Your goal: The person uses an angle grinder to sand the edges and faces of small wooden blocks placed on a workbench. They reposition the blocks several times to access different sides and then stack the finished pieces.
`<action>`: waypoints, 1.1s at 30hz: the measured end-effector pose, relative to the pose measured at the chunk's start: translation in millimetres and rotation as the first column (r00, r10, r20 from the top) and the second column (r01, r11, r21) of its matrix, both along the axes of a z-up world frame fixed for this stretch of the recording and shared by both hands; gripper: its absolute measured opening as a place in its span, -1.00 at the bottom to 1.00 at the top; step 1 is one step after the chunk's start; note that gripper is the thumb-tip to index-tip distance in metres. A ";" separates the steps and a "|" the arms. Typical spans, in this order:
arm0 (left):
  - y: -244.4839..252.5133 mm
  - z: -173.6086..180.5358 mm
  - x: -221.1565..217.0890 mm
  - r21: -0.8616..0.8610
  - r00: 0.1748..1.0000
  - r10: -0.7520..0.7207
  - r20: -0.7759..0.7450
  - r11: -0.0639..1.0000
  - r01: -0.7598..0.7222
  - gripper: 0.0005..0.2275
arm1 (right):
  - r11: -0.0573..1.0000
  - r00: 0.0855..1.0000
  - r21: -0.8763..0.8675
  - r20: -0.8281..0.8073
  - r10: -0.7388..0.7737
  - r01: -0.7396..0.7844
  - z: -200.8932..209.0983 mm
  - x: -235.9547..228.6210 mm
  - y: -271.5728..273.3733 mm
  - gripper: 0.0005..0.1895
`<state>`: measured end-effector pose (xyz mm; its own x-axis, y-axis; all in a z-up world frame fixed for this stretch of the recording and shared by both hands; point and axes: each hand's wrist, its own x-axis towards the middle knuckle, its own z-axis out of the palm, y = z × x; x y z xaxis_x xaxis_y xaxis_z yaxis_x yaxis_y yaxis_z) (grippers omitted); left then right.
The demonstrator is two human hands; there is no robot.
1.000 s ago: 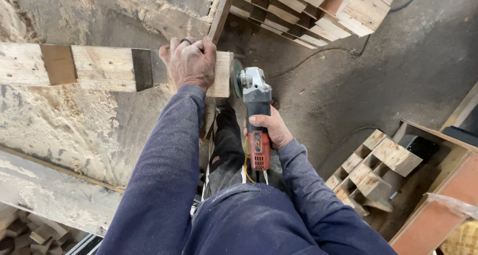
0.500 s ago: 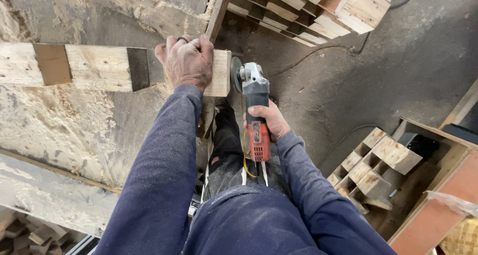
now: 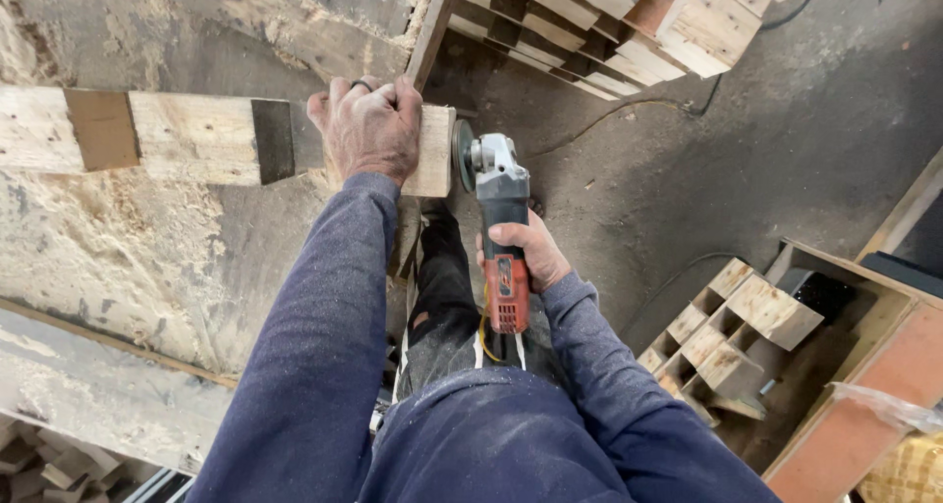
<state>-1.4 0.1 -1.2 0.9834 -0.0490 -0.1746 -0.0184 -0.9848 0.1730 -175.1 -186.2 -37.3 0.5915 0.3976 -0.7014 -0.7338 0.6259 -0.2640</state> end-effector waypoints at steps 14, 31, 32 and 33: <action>-3.5 -1.0 1.5 -0.015 1.000 0.026 0.001 1.000 -0.026 -0.58 | 0.999 1.000 -0.040 0.021 0.004 -0.004 39.1 -31.0 1.4 -0.49; 3.6 -7.1 -1.5 -0.047 1.000 0.006 0.021 0.999 -0.005 -0.56 | 0.999 0.998 -0.043 0.055 0.017 -0.014 38.0 -46.1 4.9 -0.50; 3.5 -5.9 -3.4 -0.053 1.000 0.014 0.012 0.999 -0.013 -0.56 | 0.998 1.000 -0.058 0.021 0.020 -0.019 35.6 -41.7 4.8 -0.48; 3.1 -4.5 -2.1 -0.059 1.000 0.020 0.010 0.998 -0.020 -0.56 | 0.997 1.000 -0.075 -0.007 0.020 -0.021 34.1 -37.7 5.3 -0.46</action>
<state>-3.5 3.3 -5.7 0.9861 -0.0391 -0.1615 -0.0008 -0.9731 0.2304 -212.8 -180.8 -3.1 0.5796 0.3555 -0.7332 -0.7479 0.5894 -0.3054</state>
